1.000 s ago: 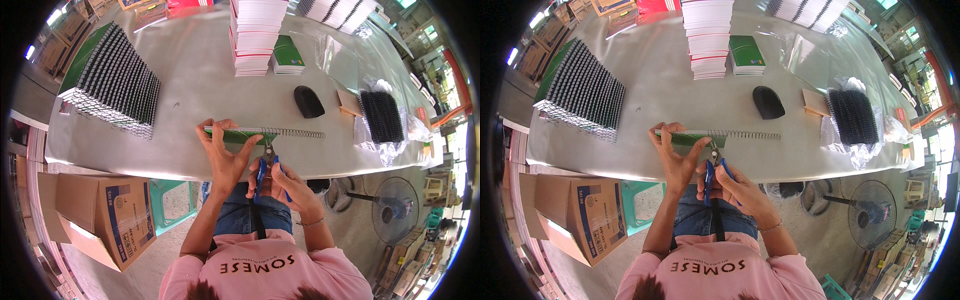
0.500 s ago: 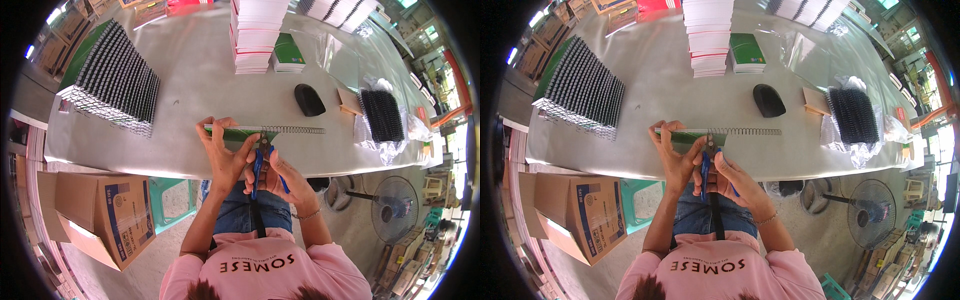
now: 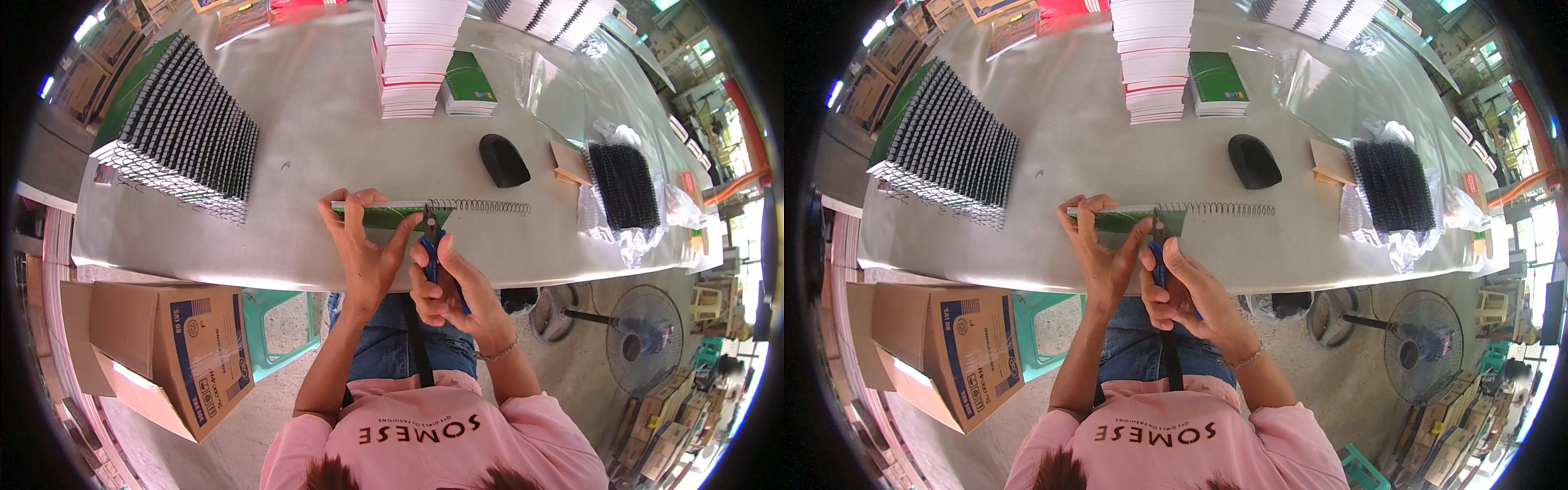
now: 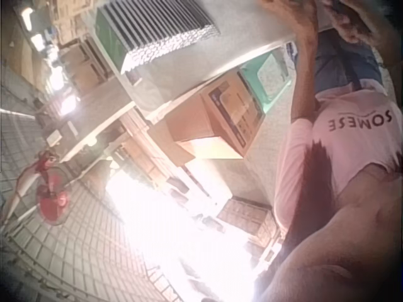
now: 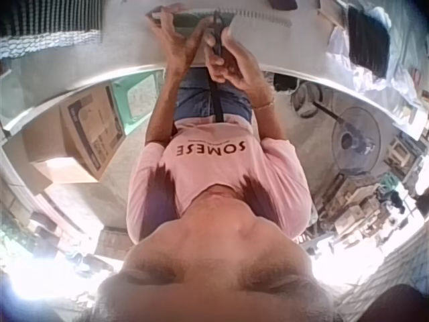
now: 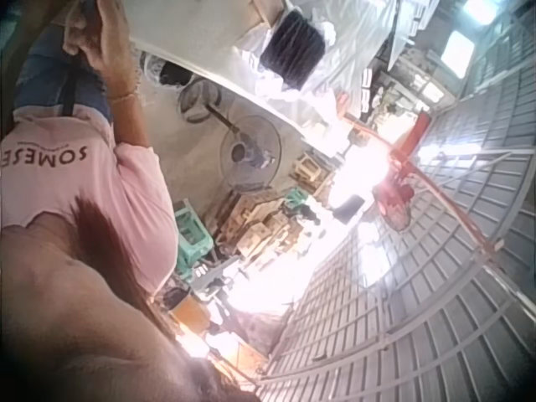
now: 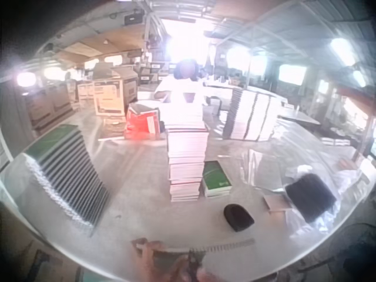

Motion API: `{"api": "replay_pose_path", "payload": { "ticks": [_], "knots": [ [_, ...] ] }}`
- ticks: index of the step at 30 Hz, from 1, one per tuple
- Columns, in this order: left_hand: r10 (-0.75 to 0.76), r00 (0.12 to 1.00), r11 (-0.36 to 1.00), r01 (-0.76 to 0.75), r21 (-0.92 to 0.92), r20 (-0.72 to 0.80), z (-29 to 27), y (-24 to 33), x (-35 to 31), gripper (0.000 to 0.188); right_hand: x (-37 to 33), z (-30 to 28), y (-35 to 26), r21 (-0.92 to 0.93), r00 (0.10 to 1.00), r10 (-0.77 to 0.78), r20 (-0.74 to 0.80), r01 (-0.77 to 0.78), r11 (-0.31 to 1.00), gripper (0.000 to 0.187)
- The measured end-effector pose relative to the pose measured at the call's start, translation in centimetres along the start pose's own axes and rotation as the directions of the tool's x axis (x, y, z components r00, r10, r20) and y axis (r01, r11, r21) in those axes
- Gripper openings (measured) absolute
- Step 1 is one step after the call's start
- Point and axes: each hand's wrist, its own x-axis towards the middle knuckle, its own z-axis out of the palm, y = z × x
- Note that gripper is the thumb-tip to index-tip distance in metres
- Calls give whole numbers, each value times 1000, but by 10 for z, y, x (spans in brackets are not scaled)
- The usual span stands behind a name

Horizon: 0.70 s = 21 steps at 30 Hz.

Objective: The person threads a plastic spiral coil through the holes of a notebook by hand, trims the excess coil with pliers, and bends the ends to secure the binding.

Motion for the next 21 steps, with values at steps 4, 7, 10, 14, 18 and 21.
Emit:
{"api": "replay_pose_path", "payload": {
  "ticks": [4, 7, 10, 14, 18, 21],
  "knots": [
    [-3, 1000, 1000, 3, 1, 5, 1, 1, 1, 47, 1, 0, -4, 3, 1000, 12, 7, -12, 1000, 52],
    [-10, 1000, 1000, 10, 3, 0, 0, 2, 1, 46, -6, -9, -14, -311, 998, 50, 24, -40, 950, 48],
    [-5, 1000, 1000, 5, -4, 2, -2, 3, 3, 47, -27, -27, -34, -854, 996, -26, -81, -56, 516, 45],
    [28, 1000, 997, -29, 65, 8, -20, -3, 15, 50, -62, -48, -65, -941, 880, -335, -337, -326, 91, 46],
    [68, 997, 995, -64, -81, 41, -43, -7, 31, 48, -51, -85, -89, -833, 640, -734, -227, -519, -194, 41],
    [152, 974, 972, -116, -206, 167, -51, -12, 37, 49, -26, -98, -117, -939, 715, -691, 107, -157, -307, 40]
  ]
}}
